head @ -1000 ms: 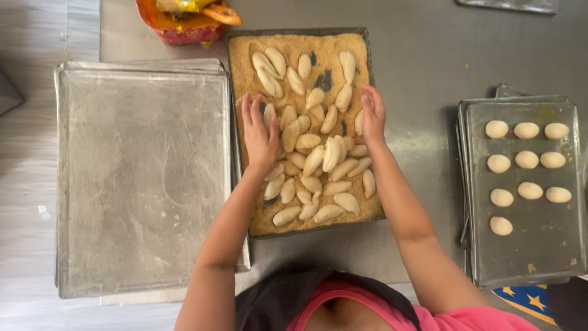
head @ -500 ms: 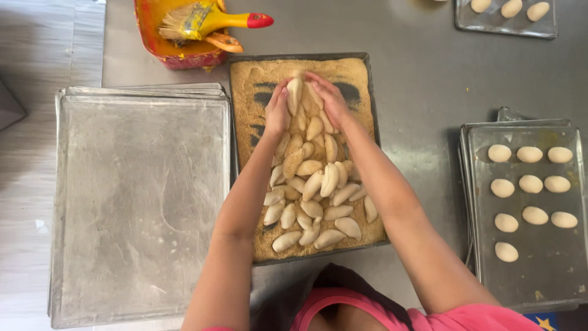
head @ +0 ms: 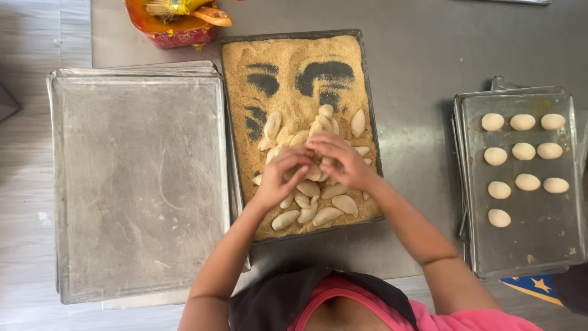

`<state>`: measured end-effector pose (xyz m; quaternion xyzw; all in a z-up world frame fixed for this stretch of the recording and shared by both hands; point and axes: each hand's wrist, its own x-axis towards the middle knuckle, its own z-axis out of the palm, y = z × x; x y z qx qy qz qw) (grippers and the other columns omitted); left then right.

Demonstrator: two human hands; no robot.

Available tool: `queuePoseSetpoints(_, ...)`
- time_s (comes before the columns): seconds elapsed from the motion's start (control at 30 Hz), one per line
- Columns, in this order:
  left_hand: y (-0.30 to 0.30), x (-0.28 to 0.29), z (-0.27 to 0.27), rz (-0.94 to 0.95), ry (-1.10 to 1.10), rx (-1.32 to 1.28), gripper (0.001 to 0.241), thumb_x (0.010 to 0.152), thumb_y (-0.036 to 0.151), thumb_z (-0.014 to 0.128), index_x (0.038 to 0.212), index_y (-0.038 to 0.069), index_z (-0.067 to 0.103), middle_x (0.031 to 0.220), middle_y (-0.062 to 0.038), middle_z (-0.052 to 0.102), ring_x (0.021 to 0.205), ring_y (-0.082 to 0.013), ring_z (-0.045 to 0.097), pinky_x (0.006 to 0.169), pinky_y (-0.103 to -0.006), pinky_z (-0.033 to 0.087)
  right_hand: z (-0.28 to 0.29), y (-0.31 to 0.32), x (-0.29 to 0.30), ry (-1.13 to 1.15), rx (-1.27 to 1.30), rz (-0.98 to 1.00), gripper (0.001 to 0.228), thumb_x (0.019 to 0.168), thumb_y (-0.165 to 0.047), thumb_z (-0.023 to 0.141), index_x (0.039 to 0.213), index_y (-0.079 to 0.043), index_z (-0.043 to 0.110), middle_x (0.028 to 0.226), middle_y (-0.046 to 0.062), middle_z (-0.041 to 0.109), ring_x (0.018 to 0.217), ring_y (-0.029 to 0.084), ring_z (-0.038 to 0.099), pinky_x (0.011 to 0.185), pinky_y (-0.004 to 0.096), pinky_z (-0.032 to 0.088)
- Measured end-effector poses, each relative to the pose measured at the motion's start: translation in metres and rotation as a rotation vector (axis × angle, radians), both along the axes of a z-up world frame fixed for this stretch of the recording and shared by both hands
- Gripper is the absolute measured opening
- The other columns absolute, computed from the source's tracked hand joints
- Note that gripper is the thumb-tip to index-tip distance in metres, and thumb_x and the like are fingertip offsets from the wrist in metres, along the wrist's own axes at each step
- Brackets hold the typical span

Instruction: The person picks up elongated dough pieces from a tray filled with a granular coating and places them onto a metal baking sheet. They arrange the pieces in neat rows, spacing them evenly across the tray.

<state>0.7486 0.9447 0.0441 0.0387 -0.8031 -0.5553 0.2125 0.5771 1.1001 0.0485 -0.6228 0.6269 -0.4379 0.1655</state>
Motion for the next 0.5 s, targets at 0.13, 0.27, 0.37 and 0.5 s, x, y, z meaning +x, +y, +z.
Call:
queuePoseSetpoints(0.13,0.03,0.036,0.015,0.061,-0.062,0.017,0.014,0.093,0.007,0.067,0.106,0.004,0.071,0.129,-0.014,0.069,0.135,-0.034,0.059,0.11,-0.0446,0.047,0.027,0.033,0.032,0.137,0.031,-0.058,0.041,0.1,-0.022,0.06,0.139,-0.008,0.06,0.15,0.01,0.055,0.148,0.031,0.044,0.128,0.049,0.032)
queuePoseSetpoints(0.27,0.054,0.064,0.009,0.159,-0.074,-0.018,0.023,0.091,0.004,0.069,0.114,0.005,0.068,0.134,-0.014,0.063,0.138,-0.0353,0.055,0.114,-0.0452,0.045,0.027,0.057,0.055,0.108,0.092,-0.068,0.04,0.099,-0.019,0.063,0.137,-0.008,0.06,0.149,0.01,0.056,0.15,0.029,0.046,0.129,0.051,0.03)
queuePoseSetpoints(0.37,0.061,0.074,-0.006,0.308,-0.107,-0.101,0.033,0.093,0.007,0.07,0.125,0.007,0.062,0.141,-0.013,0.057,0.139,-0.0334,0.053,0.116,-0.046,0.045,0.007,0.07,0.064,-0.042,-0.074,-0.263,0.042,0.104,-0.02,0.057,0.142,-0.004,0.054,0.154,0.014,0.051,0.151,0.031,0.041,0.13,0.051,0.025)
queuePoseSetpoints(0.5,0.058,0.073,-0.032,0.582,-0.251,-0.142,0.053,0.097,0.02,0.065,0.144,0.004,0.048,0.154,-0.024,0.037,0.142,-0.0422,0.039,0.114,-0.0519,0.037,-0.033,0.083,0.05,-0.542,-0.137,-0.733,0.038,0.109,-0.023,0.049,0.142,-0.004,0.054,0.152,0.013,0.052,0.148,0.025,0.044,0.126,0.043,0.031)
